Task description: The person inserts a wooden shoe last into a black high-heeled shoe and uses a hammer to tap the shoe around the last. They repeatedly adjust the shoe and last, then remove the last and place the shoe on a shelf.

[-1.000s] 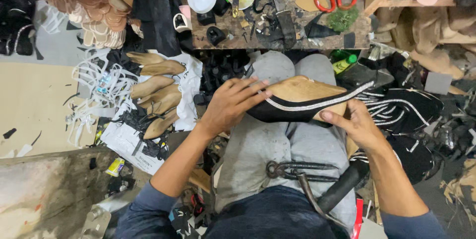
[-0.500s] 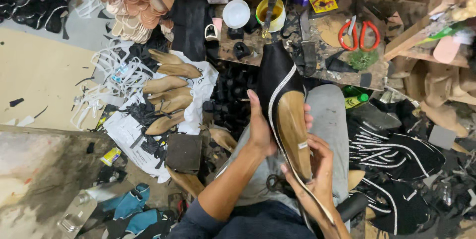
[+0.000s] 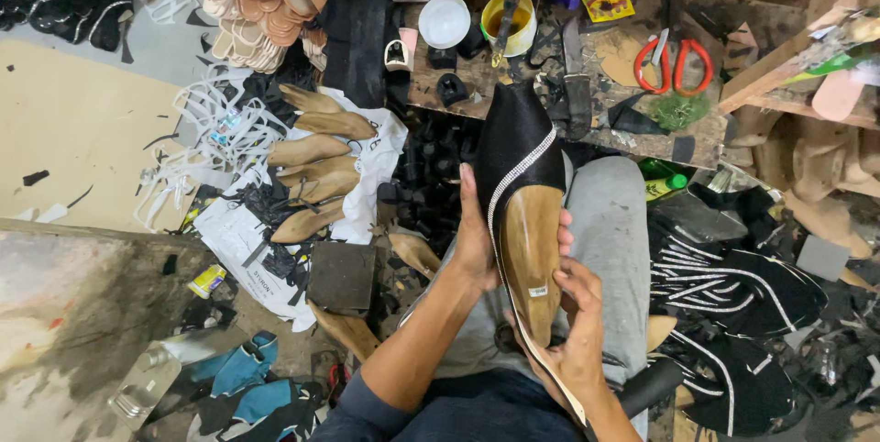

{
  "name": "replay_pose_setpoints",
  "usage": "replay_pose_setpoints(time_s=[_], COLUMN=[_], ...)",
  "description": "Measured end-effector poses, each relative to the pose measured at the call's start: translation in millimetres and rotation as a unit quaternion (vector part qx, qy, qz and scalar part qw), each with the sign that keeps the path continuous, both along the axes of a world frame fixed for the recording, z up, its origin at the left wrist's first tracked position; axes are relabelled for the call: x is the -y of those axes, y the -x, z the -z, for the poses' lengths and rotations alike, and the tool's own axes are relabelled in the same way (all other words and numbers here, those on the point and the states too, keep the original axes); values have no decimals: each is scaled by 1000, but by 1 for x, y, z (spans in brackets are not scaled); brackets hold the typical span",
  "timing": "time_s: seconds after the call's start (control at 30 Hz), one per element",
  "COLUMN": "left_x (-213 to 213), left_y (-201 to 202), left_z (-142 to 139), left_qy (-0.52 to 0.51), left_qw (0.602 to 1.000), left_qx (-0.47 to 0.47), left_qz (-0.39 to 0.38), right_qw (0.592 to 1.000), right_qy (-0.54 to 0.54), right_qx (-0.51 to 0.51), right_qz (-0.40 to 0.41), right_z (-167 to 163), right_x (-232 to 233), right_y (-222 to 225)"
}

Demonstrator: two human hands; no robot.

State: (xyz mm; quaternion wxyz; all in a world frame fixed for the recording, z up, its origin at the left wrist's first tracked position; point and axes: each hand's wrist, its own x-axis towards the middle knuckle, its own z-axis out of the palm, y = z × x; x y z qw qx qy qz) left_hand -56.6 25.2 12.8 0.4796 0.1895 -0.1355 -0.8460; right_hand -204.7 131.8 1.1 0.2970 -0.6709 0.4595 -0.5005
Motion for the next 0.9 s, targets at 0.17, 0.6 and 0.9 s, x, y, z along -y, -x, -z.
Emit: replay_pose_setpoints(time_s=[0.17,0.6,0.9], left_x=[8,57,75], left_y=[-7,-28,8], left_z=[-25,-43,-73], left_qy=[5,238,297], left_qw=[994,895,870], left_qx=[-68,240,339], left_qz=[-88,-291,-202], right_qw=[955,895,939], right_qy=[-205,-138,-214], right_qx=[210,-399,-247], right_qz=[-32,-143,-111], right_z=[10,32,42], right_x=[-6,-22,-17], right_y=[17,35,65])
